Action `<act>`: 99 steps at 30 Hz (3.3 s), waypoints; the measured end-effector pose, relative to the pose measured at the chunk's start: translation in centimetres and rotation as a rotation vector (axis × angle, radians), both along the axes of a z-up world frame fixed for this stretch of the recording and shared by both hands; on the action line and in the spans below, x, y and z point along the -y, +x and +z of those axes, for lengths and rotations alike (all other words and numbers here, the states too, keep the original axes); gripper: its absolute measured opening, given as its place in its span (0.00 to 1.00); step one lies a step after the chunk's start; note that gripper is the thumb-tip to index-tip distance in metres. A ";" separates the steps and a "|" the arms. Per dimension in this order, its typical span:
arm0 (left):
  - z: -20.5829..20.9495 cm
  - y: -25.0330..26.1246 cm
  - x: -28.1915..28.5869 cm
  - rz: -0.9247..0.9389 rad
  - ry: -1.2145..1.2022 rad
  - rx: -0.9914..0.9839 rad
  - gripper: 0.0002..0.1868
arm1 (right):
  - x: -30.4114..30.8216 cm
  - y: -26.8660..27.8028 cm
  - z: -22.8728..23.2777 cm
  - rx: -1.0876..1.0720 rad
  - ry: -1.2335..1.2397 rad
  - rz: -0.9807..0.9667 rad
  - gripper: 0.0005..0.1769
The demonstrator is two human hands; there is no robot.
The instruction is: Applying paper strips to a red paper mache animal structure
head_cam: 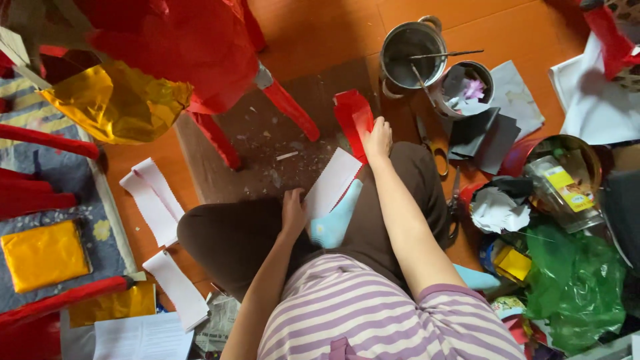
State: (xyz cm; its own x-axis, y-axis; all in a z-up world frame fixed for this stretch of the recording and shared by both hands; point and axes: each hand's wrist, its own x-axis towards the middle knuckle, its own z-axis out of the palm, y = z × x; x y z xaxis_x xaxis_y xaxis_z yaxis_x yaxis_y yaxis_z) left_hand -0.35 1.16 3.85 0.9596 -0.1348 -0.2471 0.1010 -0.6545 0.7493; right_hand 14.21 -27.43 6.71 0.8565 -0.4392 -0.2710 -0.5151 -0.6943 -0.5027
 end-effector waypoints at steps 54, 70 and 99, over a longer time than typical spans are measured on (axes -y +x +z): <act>-5.8 3.2 -3.9 0.820 -0.809 -0.169 0.22 | 7.1 -0.9 -1.8 0.272 0.777 -0.449 0.13; -10.4 3.1 -3.3 0.877 -0.821 -0.389 0.24 | -11.8 -13.2 8.5 -0.220 0.351 0.510 0.14; -3.5 2.7 -4.8 0.919 -1.140 -0.838 0.35 | -11.4 -20.4 10.6 -0.371 -0.137 0.803 0.22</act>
